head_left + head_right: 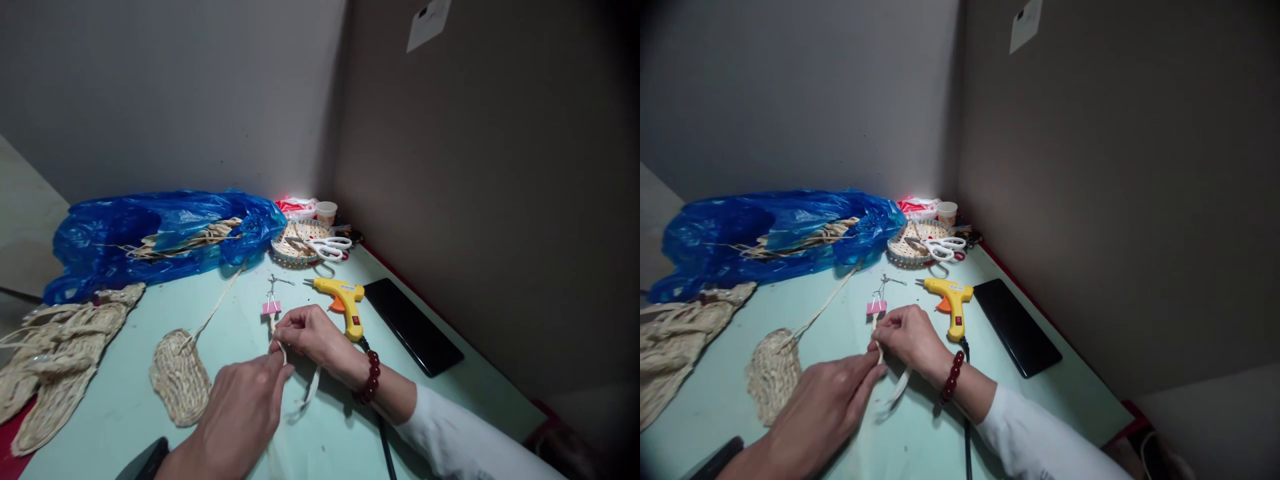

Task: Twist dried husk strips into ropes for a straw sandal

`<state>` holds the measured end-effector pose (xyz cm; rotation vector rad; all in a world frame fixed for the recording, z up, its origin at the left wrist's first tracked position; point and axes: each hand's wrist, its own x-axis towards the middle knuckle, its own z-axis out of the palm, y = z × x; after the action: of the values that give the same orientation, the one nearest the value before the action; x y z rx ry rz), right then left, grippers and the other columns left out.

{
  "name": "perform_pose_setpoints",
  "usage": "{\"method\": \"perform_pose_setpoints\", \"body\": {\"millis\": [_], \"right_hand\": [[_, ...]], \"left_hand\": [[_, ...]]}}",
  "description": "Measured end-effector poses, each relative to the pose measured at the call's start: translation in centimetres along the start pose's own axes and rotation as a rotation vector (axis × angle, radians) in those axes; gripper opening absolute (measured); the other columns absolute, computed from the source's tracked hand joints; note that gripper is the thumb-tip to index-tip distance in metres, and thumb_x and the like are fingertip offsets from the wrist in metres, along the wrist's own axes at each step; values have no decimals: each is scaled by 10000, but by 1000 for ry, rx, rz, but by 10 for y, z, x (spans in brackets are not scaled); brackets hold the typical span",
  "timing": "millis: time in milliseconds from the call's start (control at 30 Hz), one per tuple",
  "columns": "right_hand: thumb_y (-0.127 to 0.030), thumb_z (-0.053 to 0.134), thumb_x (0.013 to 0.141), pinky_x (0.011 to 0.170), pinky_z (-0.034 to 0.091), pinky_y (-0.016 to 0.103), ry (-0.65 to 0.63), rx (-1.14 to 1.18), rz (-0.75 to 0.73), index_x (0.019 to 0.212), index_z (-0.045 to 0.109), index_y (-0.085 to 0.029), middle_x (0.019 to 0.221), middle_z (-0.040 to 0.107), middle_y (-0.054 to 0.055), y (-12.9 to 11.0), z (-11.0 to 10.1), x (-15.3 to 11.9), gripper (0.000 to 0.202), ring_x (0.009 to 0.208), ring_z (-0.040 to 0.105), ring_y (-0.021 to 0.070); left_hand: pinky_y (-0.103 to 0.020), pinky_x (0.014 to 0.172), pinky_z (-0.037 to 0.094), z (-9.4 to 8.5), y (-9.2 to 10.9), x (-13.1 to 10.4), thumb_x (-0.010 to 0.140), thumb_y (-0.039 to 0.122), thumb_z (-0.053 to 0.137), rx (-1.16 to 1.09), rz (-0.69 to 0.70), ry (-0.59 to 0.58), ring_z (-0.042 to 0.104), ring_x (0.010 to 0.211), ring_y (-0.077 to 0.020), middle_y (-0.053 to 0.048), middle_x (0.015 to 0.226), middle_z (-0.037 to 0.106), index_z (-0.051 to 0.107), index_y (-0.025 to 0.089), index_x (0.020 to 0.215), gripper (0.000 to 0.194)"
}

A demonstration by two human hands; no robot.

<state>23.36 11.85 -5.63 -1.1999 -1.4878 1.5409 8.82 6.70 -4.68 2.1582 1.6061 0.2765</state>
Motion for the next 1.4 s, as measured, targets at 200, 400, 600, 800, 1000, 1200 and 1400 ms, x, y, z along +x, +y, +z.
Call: {"method": "perform_pose_setpoints", "body": {"millis": [200, 400, 600, 800, 1000, 1200, 1400], "right_hand": [[-137, 590, 746, 494, 298, 184, 49, -24, -42, 670, 673, -116, 575, 572, -15, 5, 1, 2, 115, 535, 392, 80], [-123, 552, 798, 529, 338, 183, 16, -162, -77, 749, 684, -104, 630, 584, -8, 3, -1, 2, 141, 566, 421, 84], [-130, 557, 802, 556, 298, 215, -7, -477, -162, 711, 687, -145, 602, 569, -17, -6, -7, -5, 160, 580, 448, 100], [-163, 530, 818, 534, 191, 284, 89, -822, -219, 689, 643, -142, 566, 561, 32, -13, 0, -20, 173, 508, 383, 123], [-178, 459, 871, 525, 151, 320, 51, -1051, -336, 838, 606, -146, 670, 648, 63, -11, 21, -37, 154, 498, 449, 150], [-116, 522, 751, 510, 150, 324, -66, -1235, -505, 926, 567, -135, 810, 669, 76, 3, 32, -42, 182, 591, 548, 194], [-244, 515, 878, 529, 234, 312, -3, -1149, -542, 801, 613, -156, 736, 666, 62, -1, 26, -38, 152, 616, 564, 182]], "left_hand": [[-272, 458, 356, -15, -21, 24, 845, 456, 487, -559, -211, 6, 480, 433, -145, 17, 574, 558, 548, 208, 835, 256], [-179, 353, 197, -7, -25, 33, 796, 484, 515, -895, -256, -195, 199, 367, -44, 120, 460, 339, 506, 186, 778, 299], [-174, 335, 153, -4, -28, 32, 781, 459, 564, -910, -275, -128, 197, 342, -34, 135, 444, 312, 493, 194, 714, 282], [-167, 366, 173, -4, -30, 32, 691, 310, 653, -794, -254, -3, 287, 362, -37, 118, 433, 353, 508, 177, 599, 217], [-170, 370, 143, -3, -30, 32, 673, 279, 614, -853, -290, -3, 249, 383, -38, 116, 448, 343, 481, 186, 564, 196], [-178, 335, 119, -3, -33, 30, 715, 349, 578, -1015, -305, -112, 169, 350, -35, 125, 425, 318, 534, 187, 637, 186], [-166, 345, 148, -4, -32, 24, 736, 405, 639, -1063, -308, -101, 203, 360, -26, 120, 460, 337, 552, 170, 692, 254]]}}
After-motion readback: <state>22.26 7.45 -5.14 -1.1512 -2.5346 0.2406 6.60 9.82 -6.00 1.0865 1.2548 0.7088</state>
